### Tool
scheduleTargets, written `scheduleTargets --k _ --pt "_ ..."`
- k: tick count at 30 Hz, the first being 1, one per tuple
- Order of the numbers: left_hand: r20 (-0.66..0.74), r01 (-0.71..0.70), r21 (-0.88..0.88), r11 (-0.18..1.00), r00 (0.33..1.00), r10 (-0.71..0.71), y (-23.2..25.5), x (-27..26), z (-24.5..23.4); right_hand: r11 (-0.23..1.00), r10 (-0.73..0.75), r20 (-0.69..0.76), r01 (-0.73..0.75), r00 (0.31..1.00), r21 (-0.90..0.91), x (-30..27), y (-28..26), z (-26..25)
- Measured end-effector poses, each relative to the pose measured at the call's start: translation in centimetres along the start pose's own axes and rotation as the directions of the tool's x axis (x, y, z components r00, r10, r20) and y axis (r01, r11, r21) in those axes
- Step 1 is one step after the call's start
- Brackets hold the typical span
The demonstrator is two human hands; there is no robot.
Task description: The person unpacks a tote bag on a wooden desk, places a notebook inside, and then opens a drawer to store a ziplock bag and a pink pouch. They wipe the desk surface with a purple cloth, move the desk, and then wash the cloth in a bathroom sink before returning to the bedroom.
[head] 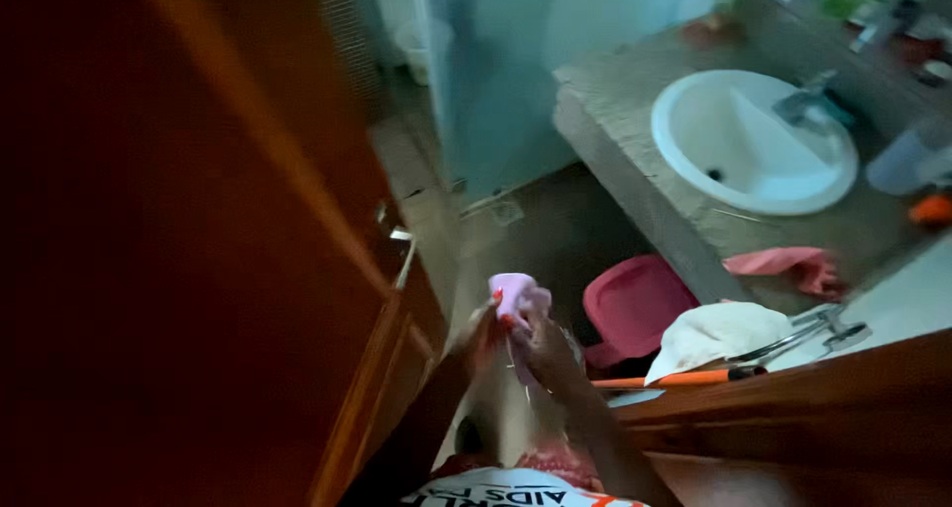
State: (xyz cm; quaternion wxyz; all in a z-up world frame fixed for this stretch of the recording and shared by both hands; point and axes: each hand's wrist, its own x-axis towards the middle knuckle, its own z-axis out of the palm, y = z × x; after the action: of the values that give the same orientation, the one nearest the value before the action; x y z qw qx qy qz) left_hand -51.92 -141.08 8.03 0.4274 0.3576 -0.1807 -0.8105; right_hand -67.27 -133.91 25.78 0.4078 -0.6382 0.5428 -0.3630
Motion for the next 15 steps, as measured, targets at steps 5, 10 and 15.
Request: scheduleTargets --k 5,10,15 --pt "0.205 0.022 -0.033 0.999 0.979 -0.015 7.2 4.9 7.7 0.983 -0.009 -0.019 0.005 1.0 -0.181 5.8 -2.0 -5.2" --pt "0.219 0.162 -0.059 0.985 0.965 -0.146 8.2 16.3 16.1 0.978 -0.039 -0.276 -0.02 0.96 -0.206 9.9 1.7 -11.4" --pt "0.3 0.187 -0.005 0.982 0.938 -0.176 9.1 26.8 24.1 0.981 0.112 -0.415 -0.168 0.903 -0.099 12.8 7.9 -17.9"
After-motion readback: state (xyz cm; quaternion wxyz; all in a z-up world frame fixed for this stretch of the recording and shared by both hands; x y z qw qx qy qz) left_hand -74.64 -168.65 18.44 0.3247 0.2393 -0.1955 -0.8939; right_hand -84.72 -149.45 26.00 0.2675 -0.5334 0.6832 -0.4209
